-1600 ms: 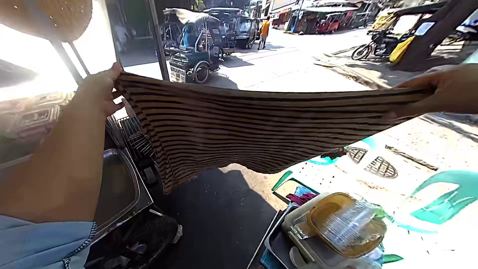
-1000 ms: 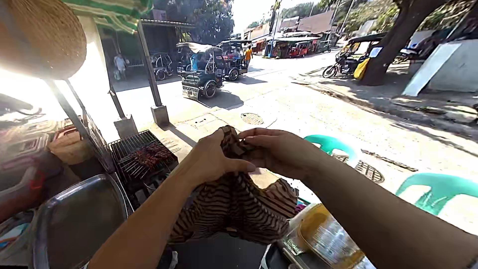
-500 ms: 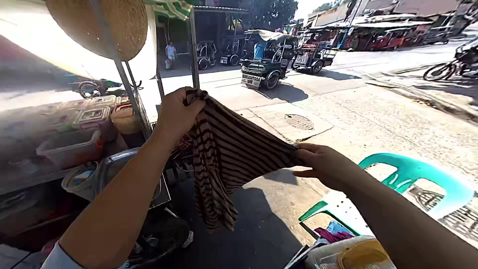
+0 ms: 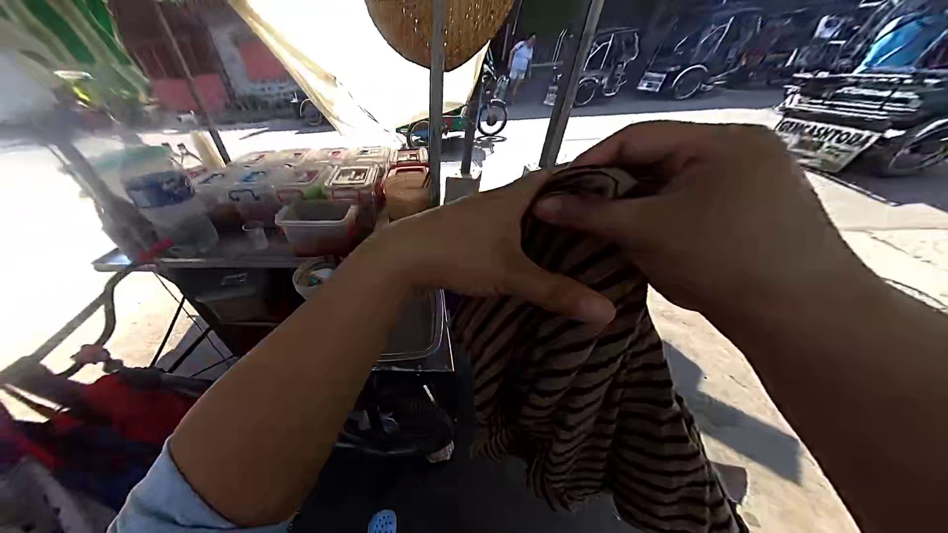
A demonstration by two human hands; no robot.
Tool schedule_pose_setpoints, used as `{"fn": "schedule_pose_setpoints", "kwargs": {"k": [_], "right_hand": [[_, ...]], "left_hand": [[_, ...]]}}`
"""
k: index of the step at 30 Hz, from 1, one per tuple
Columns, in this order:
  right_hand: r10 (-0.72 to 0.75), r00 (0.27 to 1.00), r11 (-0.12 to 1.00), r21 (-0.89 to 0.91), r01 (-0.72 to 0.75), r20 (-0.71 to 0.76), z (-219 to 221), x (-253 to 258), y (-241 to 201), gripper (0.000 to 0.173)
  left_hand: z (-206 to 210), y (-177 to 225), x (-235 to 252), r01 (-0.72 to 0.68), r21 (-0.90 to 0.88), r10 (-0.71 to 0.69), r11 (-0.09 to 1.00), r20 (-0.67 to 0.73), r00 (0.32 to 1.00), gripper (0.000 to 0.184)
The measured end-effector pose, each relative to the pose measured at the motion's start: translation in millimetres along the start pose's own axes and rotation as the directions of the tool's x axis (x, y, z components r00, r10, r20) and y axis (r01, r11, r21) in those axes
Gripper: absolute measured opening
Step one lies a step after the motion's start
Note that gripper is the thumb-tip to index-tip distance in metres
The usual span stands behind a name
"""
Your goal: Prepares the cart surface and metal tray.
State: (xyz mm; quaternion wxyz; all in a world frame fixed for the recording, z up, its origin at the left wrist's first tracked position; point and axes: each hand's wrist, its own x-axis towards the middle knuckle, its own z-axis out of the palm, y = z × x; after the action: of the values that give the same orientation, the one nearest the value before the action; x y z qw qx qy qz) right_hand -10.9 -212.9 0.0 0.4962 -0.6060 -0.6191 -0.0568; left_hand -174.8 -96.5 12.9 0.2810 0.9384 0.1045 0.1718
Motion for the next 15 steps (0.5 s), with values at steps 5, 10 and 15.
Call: {"fn": "schedule_pose_setpoints", "kwargs": {"k": [5,10,15], "right_hand": [[-0.013,0.909,0.851,0.482,-0.208,0.416,53.8,-10.0,53.1,0.057],[0.086,0.431,0.789,0.203,-0.58,0.898,123.8,-21.0,135.2,0.045],[0.466,0.627,0.871,-0.196,-0.451,0.625,141.0,49.9,136.0,0.02]], "left_hand": [[-30.6,-39.2,17.7,-0.157,-0.355,0.035,0.922,-0.327,0.945,0.013],[-77.4,-115.1,16.8,-0.213,-0.457,0.046,0.864,-0.35,0.936,0.012],[-128.5,-204.9,-6.8,-0.124,-0.454,-0.115,0.882,-0.462,0.88,0.01]]}}
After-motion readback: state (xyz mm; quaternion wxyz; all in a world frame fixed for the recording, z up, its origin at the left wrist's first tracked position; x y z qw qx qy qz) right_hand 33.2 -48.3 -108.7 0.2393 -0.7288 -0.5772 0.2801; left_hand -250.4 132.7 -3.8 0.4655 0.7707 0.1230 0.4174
